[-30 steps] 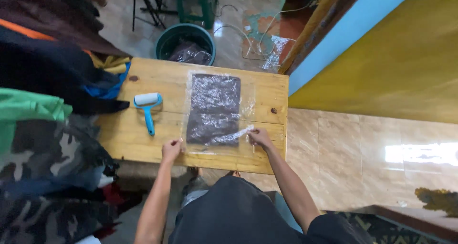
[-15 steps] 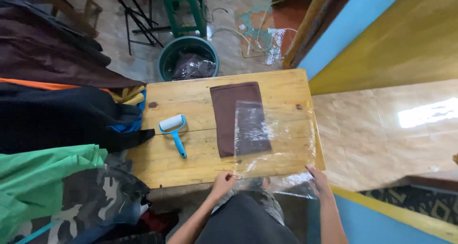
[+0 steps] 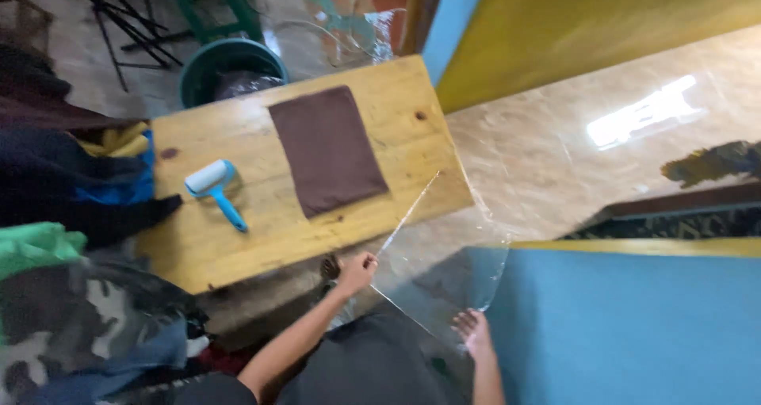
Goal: The person folds a brown t-shirt on a wooden table, uses a lint roller to remove lint, then places the folded shirt into a clear plastic bag and seals it. The shirt is handled one at a time and the final packaged item remains on the table.
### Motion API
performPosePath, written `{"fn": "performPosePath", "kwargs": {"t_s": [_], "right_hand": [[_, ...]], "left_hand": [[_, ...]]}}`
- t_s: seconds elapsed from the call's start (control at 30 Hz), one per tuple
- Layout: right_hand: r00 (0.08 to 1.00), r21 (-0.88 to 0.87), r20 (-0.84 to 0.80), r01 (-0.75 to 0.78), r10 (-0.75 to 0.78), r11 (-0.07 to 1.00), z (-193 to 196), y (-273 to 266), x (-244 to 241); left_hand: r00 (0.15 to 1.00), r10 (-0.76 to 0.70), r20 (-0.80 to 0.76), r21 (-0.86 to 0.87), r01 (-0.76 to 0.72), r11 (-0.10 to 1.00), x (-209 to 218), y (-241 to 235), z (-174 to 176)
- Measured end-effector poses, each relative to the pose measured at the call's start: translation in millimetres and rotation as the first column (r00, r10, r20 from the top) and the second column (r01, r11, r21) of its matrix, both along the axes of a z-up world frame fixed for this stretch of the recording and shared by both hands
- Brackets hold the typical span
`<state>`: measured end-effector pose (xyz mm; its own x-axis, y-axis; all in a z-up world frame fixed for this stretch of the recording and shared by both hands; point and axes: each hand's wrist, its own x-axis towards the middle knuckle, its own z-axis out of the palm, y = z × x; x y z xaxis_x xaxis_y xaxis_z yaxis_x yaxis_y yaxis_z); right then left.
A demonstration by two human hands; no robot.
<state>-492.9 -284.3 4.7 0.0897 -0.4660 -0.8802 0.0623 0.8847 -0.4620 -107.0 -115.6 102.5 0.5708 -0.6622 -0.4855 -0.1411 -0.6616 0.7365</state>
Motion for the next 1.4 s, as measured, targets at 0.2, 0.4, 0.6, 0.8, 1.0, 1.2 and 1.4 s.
{"fn": "performPosePath", "kwargs": {"t_s": [0.2,0.4,0.6,0.8,1.0,1.2,1.4], "right_hand": [[1.0,-0.103,-0.002,0.004,-0.004,0.995,-13,66,-50],[0.996,0.029,-0.078,0.051,-0.048,0.998,0,117,-59],[0.998,0.041,-0.05,0.037,-0.035,0.998,-59,153,-49],[0.998,0.107,0.059,0.013,-0.019,0.994,-107,156,0],[0.86,-0.213,0.399,-0.251,0.319,0.944,-175,108,73],[0.589,-0.402,0.707,-0.121,0.392,0.907,-265,57,170],[0.353,-0.829,0.444,-0.187,0.823,0.527,-238,21,275]], "left_hand": [[0.998,-0.061,-0.035,0.072,0.063,0.995,-49,-3,46],[0.99,-0.105,-0.095,0.16,0.119,0.98,-67,5,54],[0.989,-0.076,-0.127,0.218,0.102,0.971,-39,16,13],[0.999,0.032,0.026,0.179,-0.036,0.983,-1,51,-78],[0.883,0.176,0.435,-0.199,-0.097,0.975,61,80,-209],[0.809,0.364,0.461,-0.33,-0.224,0.917,128,158,-308],[0.626,0.612,0.484,-0.501,-0.375,0.78,143,225,-356]]}}
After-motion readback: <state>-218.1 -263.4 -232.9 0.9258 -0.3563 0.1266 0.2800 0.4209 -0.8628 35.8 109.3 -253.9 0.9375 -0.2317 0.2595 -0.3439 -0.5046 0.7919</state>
